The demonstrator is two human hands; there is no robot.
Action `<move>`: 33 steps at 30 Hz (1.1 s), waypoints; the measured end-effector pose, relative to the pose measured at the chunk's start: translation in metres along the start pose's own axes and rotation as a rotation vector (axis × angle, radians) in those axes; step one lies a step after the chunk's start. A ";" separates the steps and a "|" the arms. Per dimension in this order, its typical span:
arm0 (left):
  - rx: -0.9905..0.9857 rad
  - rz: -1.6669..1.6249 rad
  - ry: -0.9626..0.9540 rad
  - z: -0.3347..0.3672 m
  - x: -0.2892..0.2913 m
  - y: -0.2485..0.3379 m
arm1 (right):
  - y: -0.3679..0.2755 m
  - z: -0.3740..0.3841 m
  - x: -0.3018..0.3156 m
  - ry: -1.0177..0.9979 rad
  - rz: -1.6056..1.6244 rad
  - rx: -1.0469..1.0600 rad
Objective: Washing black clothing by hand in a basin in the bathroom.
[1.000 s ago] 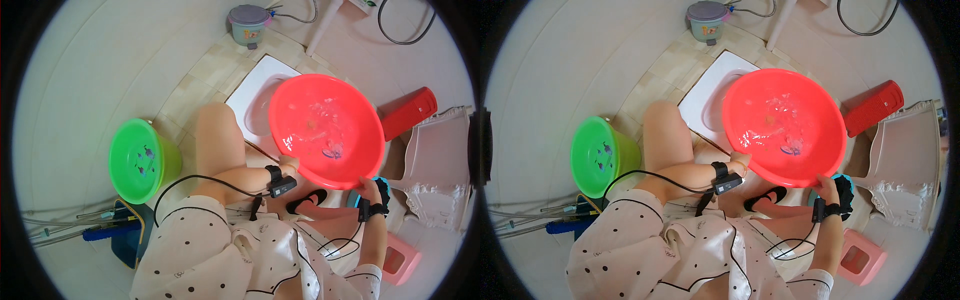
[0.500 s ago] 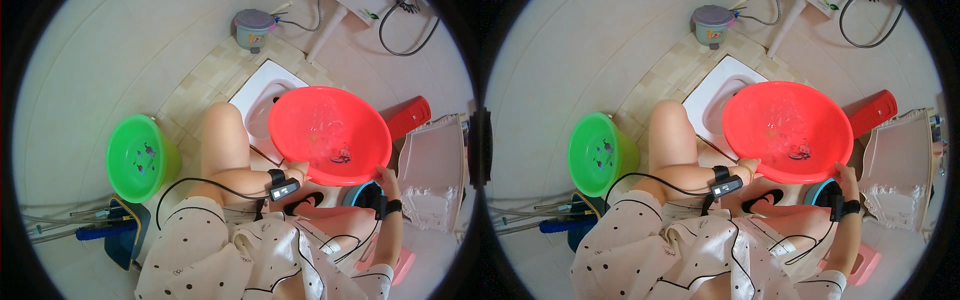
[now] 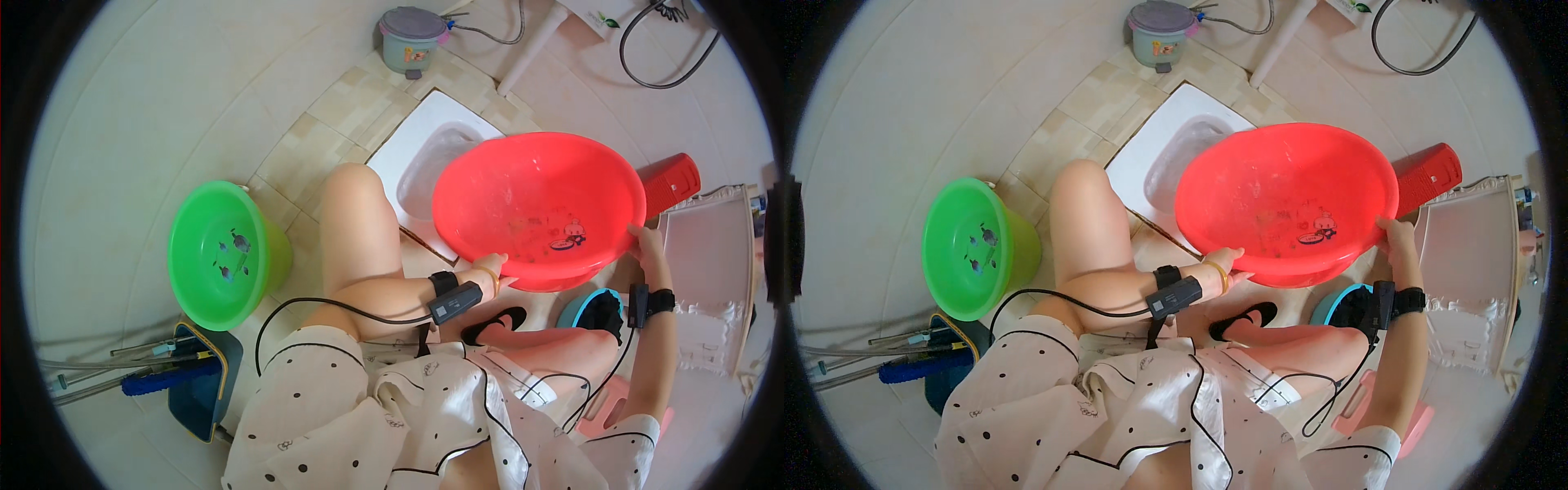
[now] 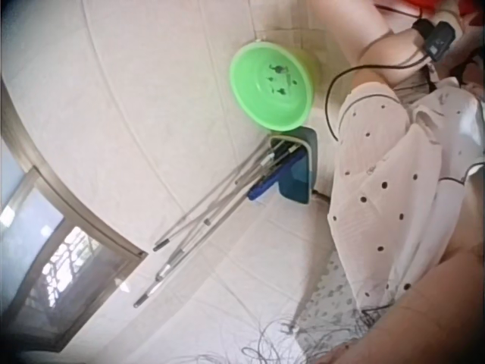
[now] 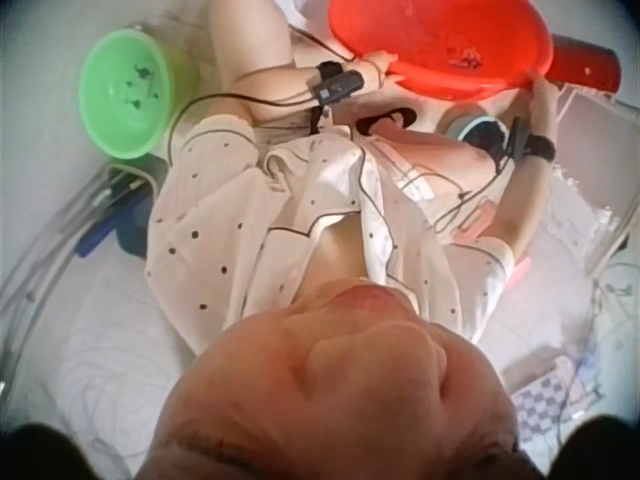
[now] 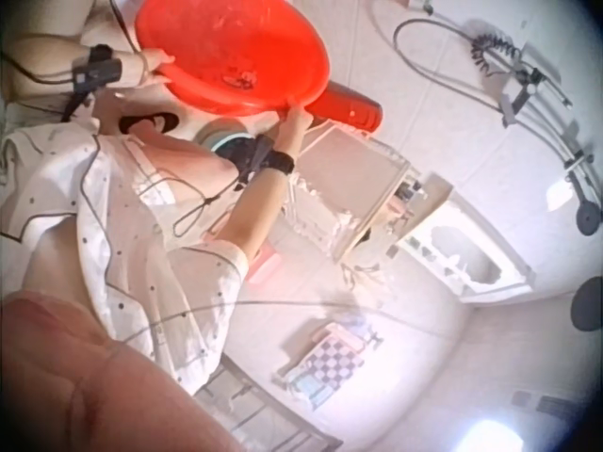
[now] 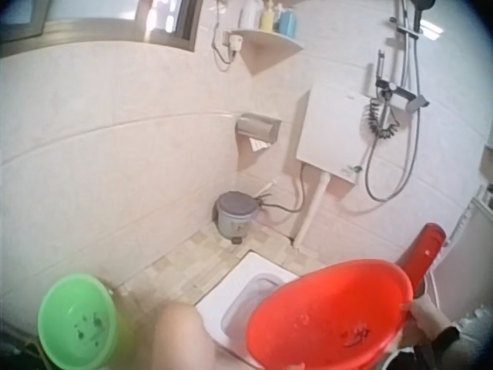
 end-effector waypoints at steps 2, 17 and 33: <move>0.009 -0.009 -0.005 0.006 0.003 0.001 | -0.007 -0.005 -0.008 -0.001 0.021 0.017; -0.028 -0.115 0.038 0.016 0.001 0.014 | -0.061 -0.017 -0.041 -0.062 -0.020 0.090; 0.141 -0.330 0.354 0.034 0.018 0.038 | -0.152 -0.038 -0.143 -0.062 -0.189 0.312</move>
Point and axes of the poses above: each hand's wrist, its own z-axis towards the middle knuckle, its own x-axis out of the back of the hand, y = z × x, the point moved 3 cm from there along z, towards the middle knuckle, and after that the axes turned 1 degree about -x, right-handed, at the moved point
